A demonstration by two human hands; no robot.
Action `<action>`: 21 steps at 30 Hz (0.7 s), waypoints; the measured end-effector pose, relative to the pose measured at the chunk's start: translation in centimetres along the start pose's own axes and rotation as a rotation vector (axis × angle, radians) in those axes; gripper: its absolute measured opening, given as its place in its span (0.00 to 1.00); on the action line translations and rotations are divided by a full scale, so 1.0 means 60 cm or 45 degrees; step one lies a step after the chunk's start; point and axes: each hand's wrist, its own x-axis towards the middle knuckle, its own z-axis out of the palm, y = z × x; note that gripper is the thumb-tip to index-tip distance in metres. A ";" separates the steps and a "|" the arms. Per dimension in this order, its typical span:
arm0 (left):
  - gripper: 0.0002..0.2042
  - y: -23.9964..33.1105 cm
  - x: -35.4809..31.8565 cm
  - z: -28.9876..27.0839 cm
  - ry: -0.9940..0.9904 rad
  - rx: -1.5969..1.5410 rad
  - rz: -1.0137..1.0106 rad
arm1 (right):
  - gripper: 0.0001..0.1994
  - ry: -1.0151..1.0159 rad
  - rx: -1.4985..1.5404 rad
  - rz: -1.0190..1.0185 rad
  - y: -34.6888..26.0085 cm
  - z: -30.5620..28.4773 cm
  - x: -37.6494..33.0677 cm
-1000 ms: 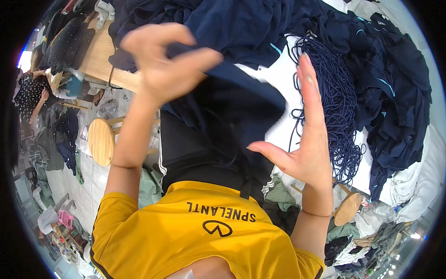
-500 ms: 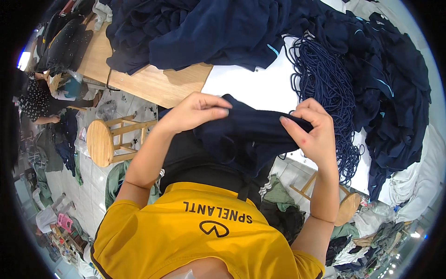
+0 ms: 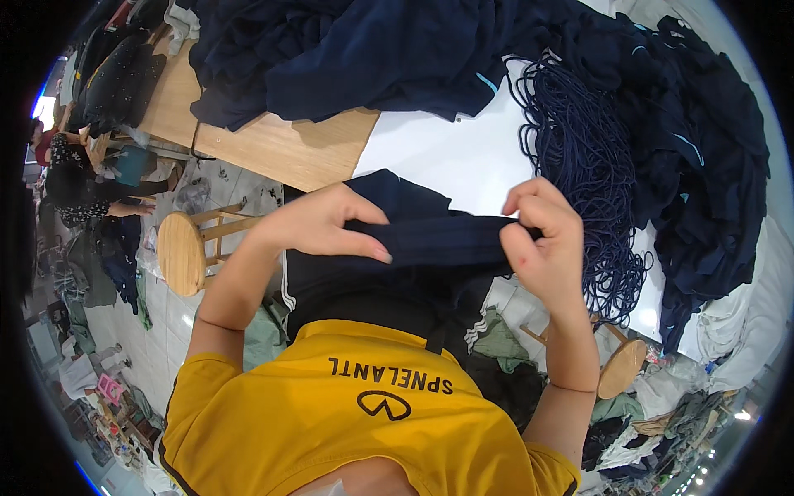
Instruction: Threading drawstrings into the waistbands of navy blue garments using a metal threading tool.
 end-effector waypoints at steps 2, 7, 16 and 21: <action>0.15 0.003 0.010 0.013 -0.022 0.031 0.094 | 0.10 -0.100 0.071 0.015 -0.014 0.016 0.008; 0.13 -0.001 0.027 0.065 0.366 0.206 0.274 | 0.14 -0.437 0.462 0.151 -0.030 0.047 0.013; 0.08 -0.017 0.003 0.033 1.300 0.781 0.502 | 0.53 0.022 -0.539 -0.070 0.037 0.026 0.039; 0.13 0.031 -0.132 -0.177 1.734 1.880 0.694 | 0.44 0.232 -0.708 0.176 0.090 -0.047 -0.012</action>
